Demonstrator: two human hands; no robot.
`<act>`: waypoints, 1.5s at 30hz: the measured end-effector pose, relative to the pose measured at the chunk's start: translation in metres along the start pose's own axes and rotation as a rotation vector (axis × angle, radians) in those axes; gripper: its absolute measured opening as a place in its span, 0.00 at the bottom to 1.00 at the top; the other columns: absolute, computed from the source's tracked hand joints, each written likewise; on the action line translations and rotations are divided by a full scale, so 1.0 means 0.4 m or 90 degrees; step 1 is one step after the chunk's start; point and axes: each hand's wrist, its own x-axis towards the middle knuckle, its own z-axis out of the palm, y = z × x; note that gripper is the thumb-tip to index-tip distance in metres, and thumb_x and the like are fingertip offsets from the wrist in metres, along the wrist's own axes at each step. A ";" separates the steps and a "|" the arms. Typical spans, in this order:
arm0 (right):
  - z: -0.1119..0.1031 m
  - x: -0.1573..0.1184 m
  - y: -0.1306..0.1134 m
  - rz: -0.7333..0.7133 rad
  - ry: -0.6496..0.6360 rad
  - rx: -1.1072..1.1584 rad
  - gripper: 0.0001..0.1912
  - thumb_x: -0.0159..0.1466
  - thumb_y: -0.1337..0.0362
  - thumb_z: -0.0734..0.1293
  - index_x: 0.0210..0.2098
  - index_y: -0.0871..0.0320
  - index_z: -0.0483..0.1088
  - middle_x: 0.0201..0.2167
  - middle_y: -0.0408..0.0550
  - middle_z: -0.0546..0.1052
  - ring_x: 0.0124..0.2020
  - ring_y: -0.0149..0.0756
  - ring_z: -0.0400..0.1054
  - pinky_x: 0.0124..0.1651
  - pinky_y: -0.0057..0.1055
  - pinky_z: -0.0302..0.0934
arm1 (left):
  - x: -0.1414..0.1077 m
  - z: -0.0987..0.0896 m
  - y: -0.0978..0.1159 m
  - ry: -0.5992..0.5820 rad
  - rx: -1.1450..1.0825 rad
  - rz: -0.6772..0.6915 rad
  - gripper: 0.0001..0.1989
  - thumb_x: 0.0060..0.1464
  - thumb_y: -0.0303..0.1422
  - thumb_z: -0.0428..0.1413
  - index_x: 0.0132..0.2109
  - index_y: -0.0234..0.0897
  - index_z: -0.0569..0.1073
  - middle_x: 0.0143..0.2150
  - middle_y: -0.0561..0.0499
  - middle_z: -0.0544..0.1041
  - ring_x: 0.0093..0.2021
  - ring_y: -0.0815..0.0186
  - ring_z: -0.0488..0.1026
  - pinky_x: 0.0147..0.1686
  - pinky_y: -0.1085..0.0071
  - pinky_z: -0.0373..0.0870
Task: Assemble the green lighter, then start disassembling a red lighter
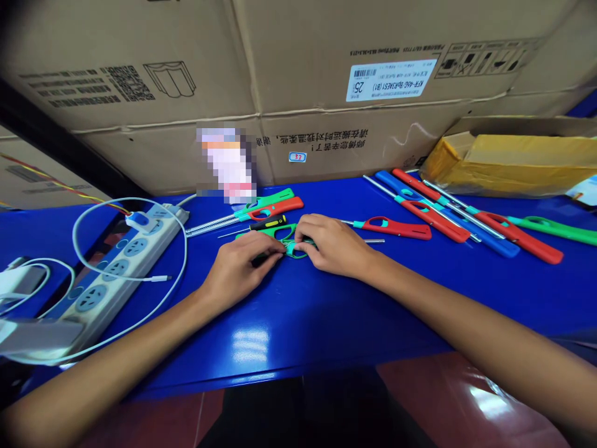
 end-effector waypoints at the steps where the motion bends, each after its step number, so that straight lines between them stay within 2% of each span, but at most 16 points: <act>1: 0.003 0.001 0.001 -0.001 0.009 0.011 0.04 0.73 0.69 0.66 0.41 0.55 0.72 0.43 0.50 0.80 0.47 0.44 0.74 0.53 0.41 0.67 | -0.001 0.001 -0.001 0.001 0.001 0.002 0.06 0.67 0.23 0.60 0.46 0.39 0.79 0.42 0.51 0.84 0.43 0.63 0.81 0.45 0.66 0.79; 9: 0.018 0.001 0.002 0.011 0.069 0.071 0.06 0.70 0.71 0.69 0.37 0.54 0.74 0.42 0.48 0.82 0.45 0.42 0.76 0.53 0.40 0.67 | -0.003 0.009 -0.002 0.016 0.018 0.013 0.08 0.65 0.21 0.60 0.47 0.38 0.78 0.42 0.51 0.82 0.43 0.64 0.78 0.44 0.67 0.77; 18: 0.021 0.001 0.002 0.022 0.067 0.100 0.06 0.69 0.72 0.70 0.36 0.55 0.74 0.44 0.48 0.81 0.47 0.42 0.76 0.53 0.40 0.67 | -0.004 0.002 0.000 0.025 -0.002 -0.016 0.08 0.65 0.22 0.61 0.47 0.38 0.78 0.42 0.51 0.82 0.42 0.65 0.78 0.43 0.69 0.76; 29: 0.022 0.003 0.006 0.012 0.032 0.082 0.08 0.70 0.73 0.67 0.35 0.56 0.72 0.44 0.51 0.78 0.48 0.44 0.73 0.54 0.44 0.65 | -0.005 0.001 0.000 0.022 -0.005 0.024 0.07 0.65 0.22 0.61 0.47 0.37 0.77 0.43 0.51 0.82 0.44 0.65 0.79 0.46 0.68 0.77; 45: 0.029 0.002 0.003 0.042 0.062 0.112 0.09 0.68 0.73 0.69 0.33 0.55 0.72 0.45 0.49 0.80 0.48 0.44 0.75 0.54 0.44 0.66 | -0.007 -0.001 0.001 0.027 -0.015 0.020 0.07 0.65 0.22 0.61 0.47 0.37 0.77 0.42 0.51 0.81 0.43 0.65 0.78 0.45 0.69 0.76</act>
